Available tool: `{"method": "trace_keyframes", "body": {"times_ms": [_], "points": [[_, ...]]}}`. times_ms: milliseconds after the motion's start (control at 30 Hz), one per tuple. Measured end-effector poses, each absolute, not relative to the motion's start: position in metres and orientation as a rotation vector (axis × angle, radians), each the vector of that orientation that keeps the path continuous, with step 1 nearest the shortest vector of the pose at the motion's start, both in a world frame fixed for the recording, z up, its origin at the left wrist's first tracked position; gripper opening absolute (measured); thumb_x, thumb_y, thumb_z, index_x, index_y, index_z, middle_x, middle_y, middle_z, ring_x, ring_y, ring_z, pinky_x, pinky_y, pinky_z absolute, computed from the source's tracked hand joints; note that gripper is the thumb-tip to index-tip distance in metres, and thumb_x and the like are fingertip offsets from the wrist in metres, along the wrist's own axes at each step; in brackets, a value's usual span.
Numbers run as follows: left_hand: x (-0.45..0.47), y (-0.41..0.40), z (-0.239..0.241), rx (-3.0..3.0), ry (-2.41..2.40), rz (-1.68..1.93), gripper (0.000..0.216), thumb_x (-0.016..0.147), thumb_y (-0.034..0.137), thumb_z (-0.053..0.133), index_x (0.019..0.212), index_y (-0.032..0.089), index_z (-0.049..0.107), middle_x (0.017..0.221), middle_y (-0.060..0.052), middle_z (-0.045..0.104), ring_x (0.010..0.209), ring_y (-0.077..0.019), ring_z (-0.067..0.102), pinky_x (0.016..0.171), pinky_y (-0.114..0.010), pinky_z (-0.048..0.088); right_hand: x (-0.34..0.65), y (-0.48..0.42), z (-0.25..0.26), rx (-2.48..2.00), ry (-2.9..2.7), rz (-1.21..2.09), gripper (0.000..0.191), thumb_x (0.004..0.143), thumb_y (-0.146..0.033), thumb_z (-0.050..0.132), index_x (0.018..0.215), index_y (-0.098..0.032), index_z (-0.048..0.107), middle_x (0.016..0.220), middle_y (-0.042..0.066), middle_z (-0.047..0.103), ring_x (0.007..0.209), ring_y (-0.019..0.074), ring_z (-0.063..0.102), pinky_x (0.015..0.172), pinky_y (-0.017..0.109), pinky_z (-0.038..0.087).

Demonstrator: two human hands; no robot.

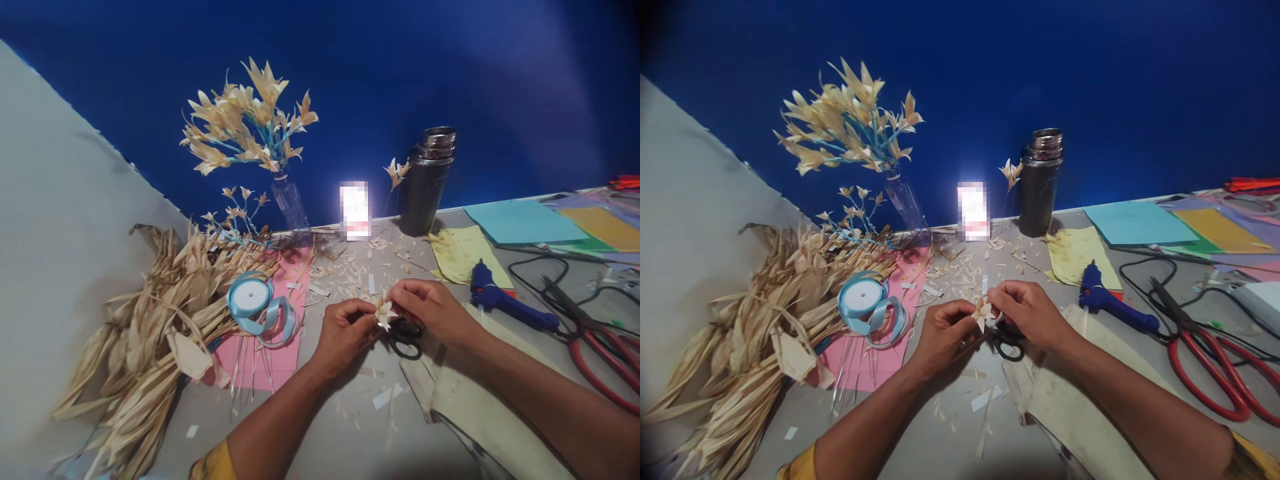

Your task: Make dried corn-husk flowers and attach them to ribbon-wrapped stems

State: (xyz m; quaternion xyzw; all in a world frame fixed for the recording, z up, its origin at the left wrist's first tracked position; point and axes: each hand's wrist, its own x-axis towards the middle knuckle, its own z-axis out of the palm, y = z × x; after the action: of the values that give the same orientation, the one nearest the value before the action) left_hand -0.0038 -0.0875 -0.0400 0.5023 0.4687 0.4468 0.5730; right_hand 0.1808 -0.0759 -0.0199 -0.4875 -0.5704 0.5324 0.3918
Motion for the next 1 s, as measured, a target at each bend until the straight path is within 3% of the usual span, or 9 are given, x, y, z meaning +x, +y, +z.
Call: {"method": "trace_keyframes", "body": {"times_ms": [167, 400, 600, 800, 1000], "points": [[-0.007, -0.084, -0.039, 1.023, 1.128, 1.099, 0.021, 0.062, 0.032, 0.081, 0.068, 0.014, 0.072, 0.053, 0.001, 0.059, 0.043, -0.0085, 0.049, 0.045, -0.022, 0.038, 0.181, -0.079, -0.022, -1.147, -1.552, 1.497, 0.054, 0.083, -0.069, 0.066, 0.067, -0.018, 0.068, 0.065, 0.006, 0.068, 0.056, 0.0144, 0.052, 0.054, 0.029, 0.04], [-0.009, -0.085, -0.044, 0.958, 1.068, 1.083, 0.029, 0.064, 0.037, 0.085, 0.063, 0.014, 0.067, 0.044, 0.002, 0.054, 0.04, -0.0081, 0.046, 0.044, -0.022, 0.041, 0.173, -0.085, -0.03, -1.172, -1.444, 1.525, 0.04, 0.078, -0.057, 0.075, 0.071, -0.019, 0.065, 0.062, 0.001, 0.062, 0.051, 0.0133, 0.051, 0.047, 0.027, 0.038], [-0.004, -0.085, -0.048, 0.862, 1.001, 1.019, 0.035, 0.057, 0.037, 0.089, 0.07, 0.013, 0.067, 0.042, 0.002, 0.056, 0.036, -0.0085, 0.045, 0.042, -0.022, 0.039, 0.173, -0.085, -0.031, -1.229, -1.592, 1.195, 0.017, 0.077, -0.036, 0.074, 0.074, -0.021, 0.068, 0.064, 0.001, 0.065, 0.06, 0.0166, 0.055, 0.058, 0.03, 0.043], [-0.003, -0.085, -0.052, 0.793, 0.918, 1.028, 0.042, 0.058, 0.043, 0.091, 0.069, 0.016, 0.061, 0.043, 0.004, 0.055, 0.036, -0.0069, 0.043, 0.041, -0.019, 0.036, 0.175, -0.085, -0.027, -1.262, -1.682, 1.072, 0.017, 0.082, -0.037, 0.068, 0.074, -0.022, 0.069, 0.066, 0.002, 0.066, 0.061, 0.018, 0.056, 0.059, 0.032, 0.043], [-0.007, -0.088, -0.05, 0.983, 1.02, 1.038, 0.035, 0.068, 0.044, 0.084, 0.065, 0.015, 0.066, 0.045, 0.003, 0.05, 0.039, -0.0075, 0.043, 0.043, -0.021, 0.037, 0.176, -0.084, -0.027, -1.238, -1.614, 1.121, 0.019, 0.083, -0.041, 0.068, 0.079, -0.022, 0.07, 0.072, 0.002, 0.068, 0.064, 0.0186, 0.057, 0.06, 0.032, 0.044]]}}
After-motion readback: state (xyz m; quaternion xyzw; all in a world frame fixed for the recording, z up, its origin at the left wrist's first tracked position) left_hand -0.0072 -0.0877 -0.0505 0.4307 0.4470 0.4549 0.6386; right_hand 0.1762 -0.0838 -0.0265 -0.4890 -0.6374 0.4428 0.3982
